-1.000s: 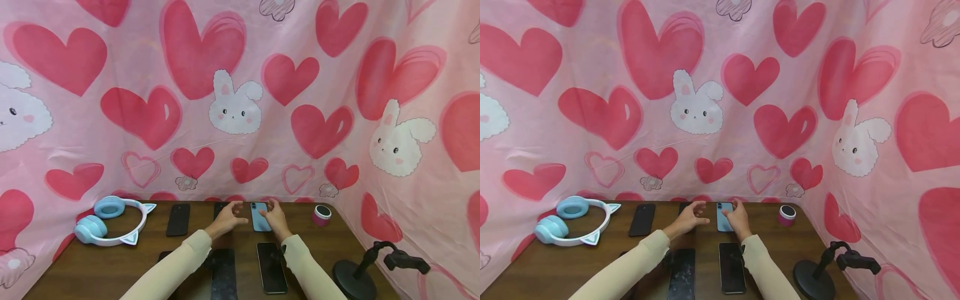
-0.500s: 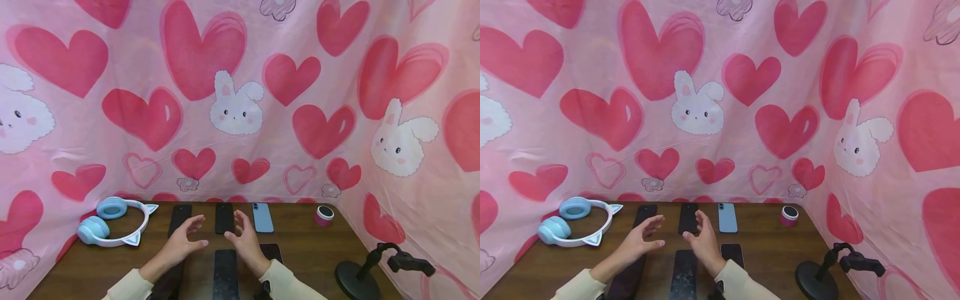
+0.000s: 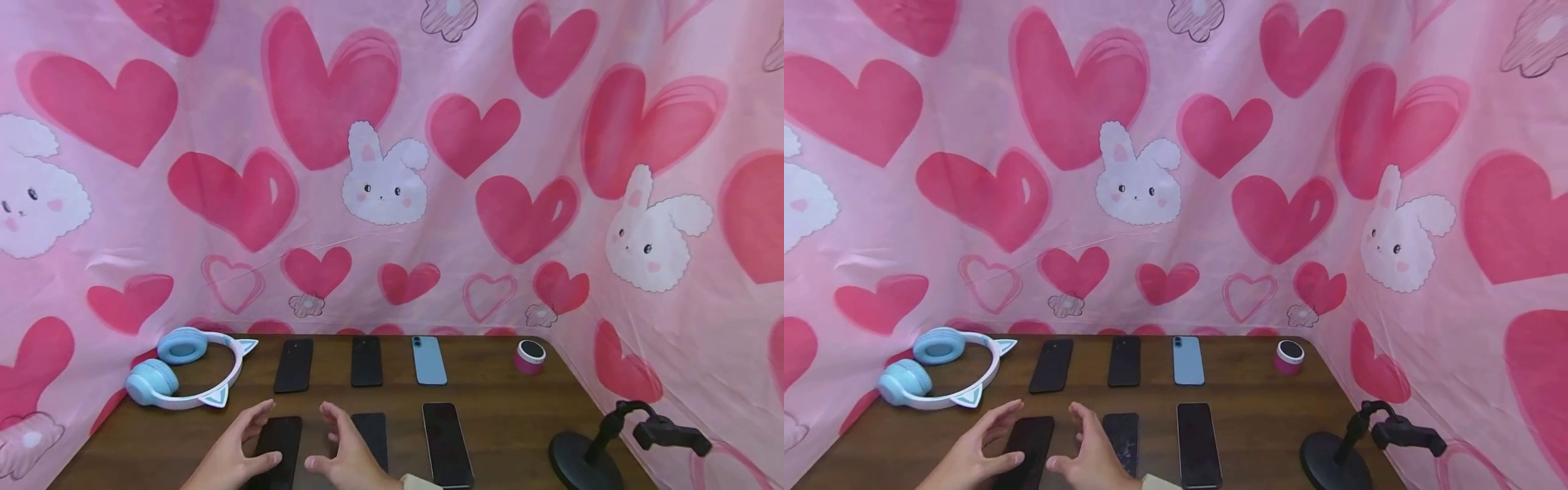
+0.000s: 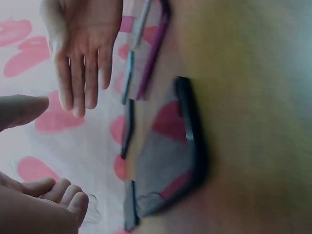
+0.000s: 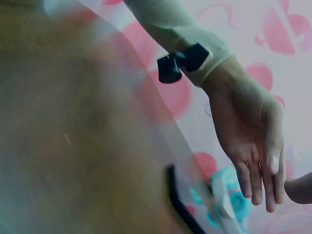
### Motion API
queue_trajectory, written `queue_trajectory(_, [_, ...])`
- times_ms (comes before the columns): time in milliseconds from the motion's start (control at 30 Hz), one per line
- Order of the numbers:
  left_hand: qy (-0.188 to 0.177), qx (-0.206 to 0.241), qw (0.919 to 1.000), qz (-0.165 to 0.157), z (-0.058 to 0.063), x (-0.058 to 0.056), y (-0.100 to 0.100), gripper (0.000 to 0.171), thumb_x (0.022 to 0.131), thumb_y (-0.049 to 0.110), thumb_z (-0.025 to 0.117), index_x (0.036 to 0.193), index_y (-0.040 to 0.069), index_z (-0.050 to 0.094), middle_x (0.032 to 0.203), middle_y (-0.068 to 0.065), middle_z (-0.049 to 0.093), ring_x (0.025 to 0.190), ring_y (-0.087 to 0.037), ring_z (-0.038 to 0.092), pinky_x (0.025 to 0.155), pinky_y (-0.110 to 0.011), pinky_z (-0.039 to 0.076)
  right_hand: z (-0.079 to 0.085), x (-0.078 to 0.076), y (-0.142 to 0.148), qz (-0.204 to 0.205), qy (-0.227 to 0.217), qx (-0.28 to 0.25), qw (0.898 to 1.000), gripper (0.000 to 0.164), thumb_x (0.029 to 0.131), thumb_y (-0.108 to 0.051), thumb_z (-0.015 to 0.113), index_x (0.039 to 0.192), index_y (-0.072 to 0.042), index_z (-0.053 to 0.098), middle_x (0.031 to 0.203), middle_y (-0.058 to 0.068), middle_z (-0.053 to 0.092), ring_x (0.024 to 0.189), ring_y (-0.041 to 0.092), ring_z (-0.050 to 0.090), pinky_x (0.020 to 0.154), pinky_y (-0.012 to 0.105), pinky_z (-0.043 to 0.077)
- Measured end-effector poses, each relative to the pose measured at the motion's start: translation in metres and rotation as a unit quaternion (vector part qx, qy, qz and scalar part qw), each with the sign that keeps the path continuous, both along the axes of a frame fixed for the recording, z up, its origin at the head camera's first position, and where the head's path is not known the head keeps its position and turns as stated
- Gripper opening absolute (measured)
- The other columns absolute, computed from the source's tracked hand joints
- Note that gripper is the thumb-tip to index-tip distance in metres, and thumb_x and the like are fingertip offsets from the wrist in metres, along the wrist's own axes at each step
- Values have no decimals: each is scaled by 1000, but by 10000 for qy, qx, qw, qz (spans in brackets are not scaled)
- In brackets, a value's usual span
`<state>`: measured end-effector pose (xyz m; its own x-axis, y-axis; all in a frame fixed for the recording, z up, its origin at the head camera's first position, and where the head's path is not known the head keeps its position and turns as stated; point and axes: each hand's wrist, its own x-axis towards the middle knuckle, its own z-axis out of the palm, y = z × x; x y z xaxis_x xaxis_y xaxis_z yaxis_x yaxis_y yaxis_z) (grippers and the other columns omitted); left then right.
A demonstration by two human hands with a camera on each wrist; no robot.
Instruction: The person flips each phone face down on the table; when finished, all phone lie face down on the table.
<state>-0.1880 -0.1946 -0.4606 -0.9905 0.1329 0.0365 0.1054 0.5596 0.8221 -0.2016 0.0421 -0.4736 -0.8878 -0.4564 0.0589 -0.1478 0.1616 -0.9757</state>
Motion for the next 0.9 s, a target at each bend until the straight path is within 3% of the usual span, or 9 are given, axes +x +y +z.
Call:
queue_trajectory(233, [-817,-260,9952,463,-23,-5,-15,86,82,23,83,145,-13,36,136,-29,55,109,-27,62,89,-43,56,-19,1,-18,120,-749,36,9971,73,85,-3,78,148,-2,41,148,23,50,128,45,56,103,58,50])
queue_trajectory(367, [-1125,100,9927,414,-31,-8,-16,83,84,18,81,144,-17,35,138,-36,51,106,-25,62,88,-43,56,-24,0,-23,109,-995,135,9949,72,83,0,77,147,-2,43,143,21,54,121,46,60,101,59,51])
queue_trajectory(700, [-1258,491,9905,253,-41,-7,-20,81,85,11,78,143,-21,32,138,-41,47,105,-30,66,85,-42,59,-27,0,-34,376,-1607,-121,9862,68,85,4,72,147,-3,44,140,17,58,114,36,68,95,49,57])
queue_trajectory(900, [-1114,651,9916,-100,-46,-4,-26,82,87,11,77,143,-24,28,141,-45,42,106,-32,67,81,-36,59,-28,1,-35,370,-1327,209,9902,66,84,-1,72,145,-5,48,142,14,58,124,31,63,102,47,54])
